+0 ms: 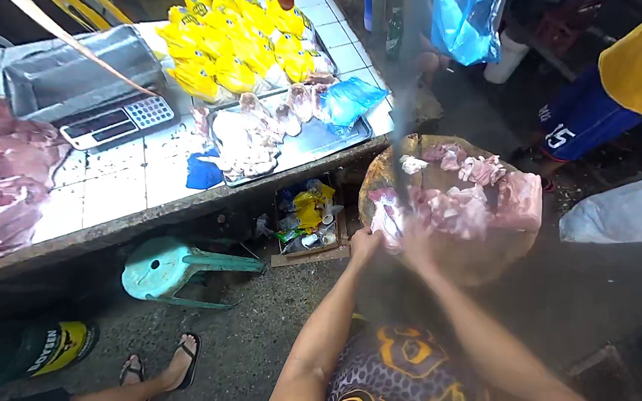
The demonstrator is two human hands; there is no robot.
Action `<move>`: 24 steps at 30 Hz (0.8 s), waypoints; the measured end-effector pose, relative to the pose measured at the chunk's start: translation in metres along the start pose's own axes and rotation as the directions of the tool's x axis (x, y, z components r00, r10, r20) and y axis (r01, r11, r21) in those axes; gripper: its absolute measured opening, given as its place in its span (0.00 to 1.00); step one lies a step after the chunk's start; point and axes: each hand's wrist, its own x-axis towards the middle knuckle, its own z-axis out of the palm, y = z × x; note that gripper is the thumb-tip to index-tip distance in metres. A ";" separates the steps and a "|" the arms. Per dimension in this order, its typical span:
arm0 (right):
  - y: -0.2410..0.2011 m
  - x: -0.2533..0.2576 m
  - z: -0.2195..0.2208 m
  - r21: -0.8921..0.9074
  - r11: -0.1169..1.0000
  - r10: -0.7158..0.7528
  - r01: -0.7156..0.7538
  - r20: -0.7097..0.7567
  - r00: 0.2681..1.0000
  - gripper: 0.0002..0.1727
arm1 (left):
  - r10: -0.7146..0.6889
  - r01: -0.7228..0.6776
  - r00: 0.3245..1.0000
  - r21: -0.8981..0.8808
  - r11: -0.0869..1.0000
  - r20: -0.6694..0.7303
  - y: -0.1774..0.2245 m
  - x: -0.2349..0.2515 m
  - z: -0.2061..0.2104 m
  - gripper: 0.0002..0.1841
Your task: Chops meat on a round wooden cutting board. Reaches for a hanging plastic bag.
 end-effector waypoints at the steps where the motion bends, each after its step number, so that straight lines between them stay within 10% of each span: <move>1: 0.019 0.003 0.017 -0.140 0.971 0.217 -0.196 0.159 0.963 0.36 | -0.016 0.016 1.000 -0.010 1.000 -0.006 0.004 0.000 0.001 0.19; 3: 0.024 0.018 0.027 -0.286 0.872 0.485 -0.398 0.393 0.781 0.40 | -0.046 0.047 0.999 0.017 0.999 -0.018 0.010 0.001 -0.001 0.25; 7: 0.029 0.024 0.015 -0.078 0.767 0.567 -0.638 0.549 0.614 0.41 | -0.069 0.076 0.996 0.151 0.986 -0.049 0.024 0.013 0.011 0.26; 14: 0.036 0.023 0.023 -0.182 0.863 0.497 -0.470 0.470 0.730 0.28 | -0.078 0.075 0.997 0.131 0.988 0.012 0.017 0.013 0.015 0.23; 18: 0.035 0.026 0.023 -0.146 0.840 0.522 -0.522 0.480 0.705 0.24 | 0.010 0.012 0.991 0.165 0.986 -0.132 0.037 -0.001 0.005 0.41; 20: 0.040 0.024 0.025 -0.142 0.857 0.499 -0.495 0.465 0.731 0.24 | 0.240 -0.179 0.913 0.205 0.962 -0.329 0.068 -0.018 -0.007 0.42; 24: 0.050 0.020 0.025 -0.095 0.913 0.394 -0.396 0.454 0.799 0.23 | 0.737 -0.707 0.495 0.279 0.650 -0.460 0.161 -0.061 -0.015 0.30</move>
